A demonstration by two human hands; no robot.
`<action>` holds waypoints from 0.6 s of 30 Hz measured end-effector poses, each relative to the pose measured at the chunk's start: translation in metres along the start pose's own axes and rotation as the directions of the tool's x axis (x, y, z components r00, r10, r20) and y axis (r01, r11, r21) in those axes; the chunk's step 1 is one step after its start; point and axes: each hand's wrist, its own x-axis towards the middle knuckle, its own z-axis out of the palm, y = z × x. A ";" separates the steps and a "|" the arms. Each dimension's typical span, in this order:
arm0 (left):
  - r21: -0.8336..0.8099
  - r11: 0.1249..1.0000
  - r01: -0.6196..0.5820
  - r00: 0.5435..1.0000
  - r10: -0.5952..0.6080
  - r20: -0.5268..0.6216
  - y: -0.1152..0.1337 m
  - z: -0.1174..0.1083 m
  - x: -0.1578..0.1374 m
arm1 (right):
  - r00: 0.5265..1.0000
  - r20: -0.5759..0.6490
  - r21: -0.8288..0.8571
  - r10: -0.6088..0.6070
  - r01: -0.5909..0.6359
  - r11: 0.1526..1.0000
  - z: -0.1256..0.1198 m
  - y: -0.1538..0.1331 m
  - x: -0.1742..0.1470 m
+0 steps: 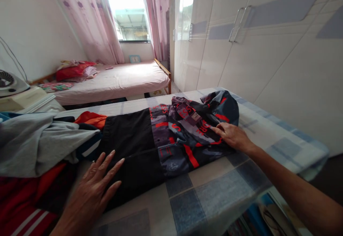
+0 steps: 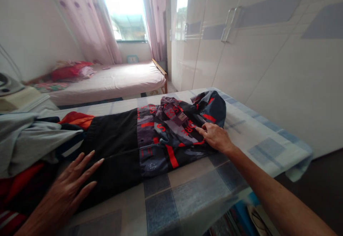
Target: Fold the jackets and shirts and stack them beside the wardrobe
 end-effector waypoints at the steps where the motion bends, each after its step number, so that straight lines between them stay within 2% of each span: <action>1: 0.010 1.000 0.018 0.999 -0.019 0.038 -0.002 0.007 -0.004 | 1.000 0.016 -0.002 -0.025 0.025 1.000 0.003 0.003 0.001; 5: 0.027 0.991 0.130 0.980 -0.132 0.146 -0.006 0.023 -0.018 | 0.989 -0.122 -0.005 -0.082 0.082 0.997 0.011 0.003 0.010; 8: 0.026 0.983 0.182 0.970 -0.184 0.158 -0.006 0.022 -0.019 | 0.974 -0.182 -0.120 -0.136 0.115 0.986 0.012 -0.004 0.011; 10: 0.028 0.981 0.194 0.966 -0.196 0.170 -0.005 0.020 -0.017 | 0.946 -0.251 -0.158 -0.203 0.166 0.973 0.010 -0.010 0.006; 12: 0.032 0.980 0.196 0.963 -0.199 0.184 -0.006 0.019 -0.016 | 0.923 -0.301 -0.083 -0.240 0.225 0.971 0.010 -0.016 -0.001; 15: 0.038 0.979 0.200 0.957 -0.204 0.207 -0.010 0.017 -0.016 | 0.937 -0.166 0.104 -0.308 0.327 0.939 0.017 -0.023 -0.010; 18: 0.025 0.975 0.221 0.936 -0.219 0.276 -0.018 0.009 -0.010 | 0.942 -0.070 0.094 -0.329 0.334 0.938 0.031 -0.024 -0.014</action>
